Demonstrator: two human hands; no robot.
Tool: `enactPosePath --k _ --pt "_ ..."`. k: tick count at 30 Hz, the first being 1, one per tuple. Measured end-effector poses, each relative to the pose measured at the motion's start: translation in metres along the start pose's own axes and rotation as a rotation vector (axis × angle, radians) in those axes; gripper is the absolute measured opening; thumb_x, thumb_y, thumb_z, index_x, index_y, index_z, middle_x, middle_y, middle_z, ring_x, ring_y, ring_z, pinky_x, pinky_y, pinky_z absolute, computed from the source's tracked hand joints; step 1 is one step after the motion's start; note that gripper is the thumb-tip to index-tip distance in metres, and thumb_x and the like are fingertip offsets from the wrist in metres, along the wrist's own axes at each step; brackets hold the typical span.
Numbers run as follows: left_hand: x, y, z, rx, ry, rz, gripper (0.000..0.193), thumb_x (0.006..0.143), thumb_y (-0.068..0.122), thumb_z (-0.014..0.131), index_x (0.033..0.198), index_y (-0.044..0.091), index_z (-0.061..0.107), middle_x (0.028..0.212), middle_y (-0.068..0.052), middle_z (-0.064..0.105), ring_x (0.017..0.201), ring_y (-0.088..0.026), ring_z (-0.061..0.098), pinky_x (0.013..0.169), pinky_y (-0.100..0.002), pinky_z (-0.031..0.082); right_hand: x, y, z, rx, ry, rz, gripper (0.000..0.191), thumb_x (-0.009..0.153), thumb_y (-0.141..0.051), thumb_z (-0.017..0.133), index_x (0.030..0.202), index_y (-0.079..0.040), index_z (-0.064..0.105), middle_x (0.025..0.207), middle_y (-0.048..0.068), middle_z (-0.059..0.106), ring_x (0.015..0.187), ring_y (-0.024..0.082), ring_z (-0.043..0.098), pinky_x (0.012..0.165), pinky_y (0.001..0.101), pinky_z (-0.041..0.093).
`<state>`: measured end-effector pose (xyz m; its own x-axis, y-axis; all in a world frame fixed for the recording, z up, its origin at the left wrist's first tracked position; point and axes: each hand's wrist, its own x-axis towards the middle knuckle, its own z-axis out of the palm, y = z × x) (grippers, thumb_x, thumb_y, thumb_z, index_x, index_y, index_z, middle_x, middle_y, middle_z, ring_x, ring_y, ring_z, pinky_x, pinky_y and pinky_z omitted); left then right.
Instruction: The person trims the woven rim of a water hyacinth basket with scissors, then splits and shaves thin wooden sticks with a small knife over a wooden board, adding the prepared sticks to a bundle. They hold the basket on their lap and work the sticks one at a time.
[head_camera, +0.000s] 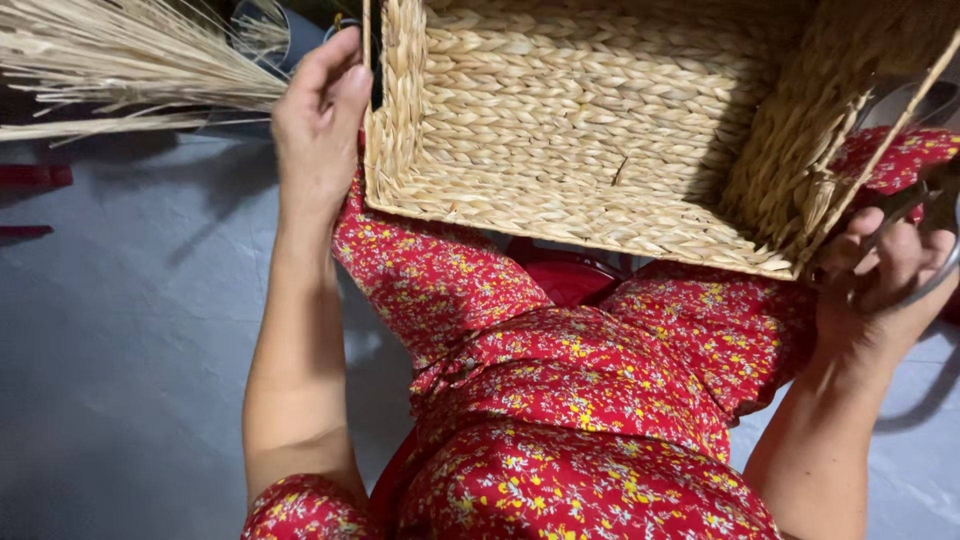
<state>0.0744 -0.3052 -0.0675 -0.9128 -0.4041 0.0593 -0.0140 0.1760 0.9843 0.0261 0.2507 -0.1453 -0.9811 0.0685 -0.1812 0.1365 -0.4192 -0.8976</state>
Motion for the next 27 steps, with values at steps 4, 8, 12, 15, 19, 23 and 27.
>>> enactPosePath --k 4,8,12,15,19,23,27 --pt "0.018 0.011 0.015 -0.019 -0.024 -0.107 0.033 0.105 0.013 0.069 0.134 0.000 0.062 0.121 -0.006 0.071 0.104 -0.009 0.066 0.096 -0.025 0.055 0.000 -0.027 0.029 -0.167 0.031 -0.065 0.047 0.101 -0.002 0.069 0.144 -0.004 0.052 0.102 0.010 0.073 0.064 0.012 0.059 0.054 0.0234 0.047" --pt "0.014 0.040 0.026 -0.147 -0.051 -0.006 0.023 0.109 0.009 0.071 0.127 -0.003 0.065 0.115 -0.004 0.068 0.106 -0.010 0.062 0.100 -0.026 0.052 0.005 -0.064 0.037 -0.180 -0.111 -0.122 0.049 0.103 0.004 0.069 0.147 0.000 0.049 0.112 0.016 0.073 0.072 0.012 0.060 0.065 0.0222 0.048" --pt "0.006 0.052 0.029 -0.160 -0.060 -0.019 0.026 0.106 0.010 0.068 0.130 -0.001 0.066 0.121 -0.005 0.067 0.111 -0.011 0.060 0.104 -0.028 0.049 0.025 -0.051 0.029 -0.072 -0.241 -0.034 0.040 0.103 0.004 0.068 0.139 0.002 0.051 0.111 0.019 0.072 0.070 0.012 0.059 0.065 0.0233 0.050" --pt "0.004 0.060 0.022 -0.086 -0.109 0.087 0.033 0.103 0.010 0.067 0.134 0.000 0.066 0.142 -0.010 0.058 0.133 -0.016 0.054 0.117 -0.031 0.042 0.046 -0.022 0.020 0.101 -0.256 0.003 0.023 0.107 -0.002 0.069 0.117 0.001 0.049 0.108 0.025 0.071 0.064 0.010 0.055 0.063 0.0236 0.049" --pt "0.003 0.086 0.018 -0.097 -0.179 0.086 0.033 0.103 0.014 0.065 0.134 0.001 0.070 0.158 -0.016 0.049 0.148 -0.022 0.047 0.125 -0.032 0.038 0.071 -0.031 0.001 0.444 -0.451 0.081 0.024 0.113 -0.012 0.065 0.133 -0.006 0.052 0.114 0.023 0.068 0.060 0.004 0.054 0.056 0.0183 0.050" --pt "0.009 0.106 0.034 -0.224 -0.171 0.059 0.029 0.105 0.010 0.063 0.129 -0.002 0.071 0.157 -0.015 0.047 0.148 -0.018 0.045 0.120 -0.031 0.039 0.073 -0.039 -0.002 0.611 -0.479 0.148 0.045 0.109 -0.013 0.060 0.152 -0.007 0.048 0.120 0.026 0.069 0.061 0.002 0.055 0.059 0.0140 0.050" --pt "0.010 0.106 0.051 -0.494 -0.127 -0.073 0.028 0.104 0.007 0.063 0.128 -0.005 0.070 0.141 -0.011 0.059 0.114 -0.010 0.056 0.087 -0.023 0.047 0.070 -0.038 -0.008 0.682 -0.493 0.179 0.045 0.109 -0.013 0.059 0.152 -0.006 0.046 0.121 0.026 0.069 0.062 0.002 0.055 0.062 0.0140 0.051"
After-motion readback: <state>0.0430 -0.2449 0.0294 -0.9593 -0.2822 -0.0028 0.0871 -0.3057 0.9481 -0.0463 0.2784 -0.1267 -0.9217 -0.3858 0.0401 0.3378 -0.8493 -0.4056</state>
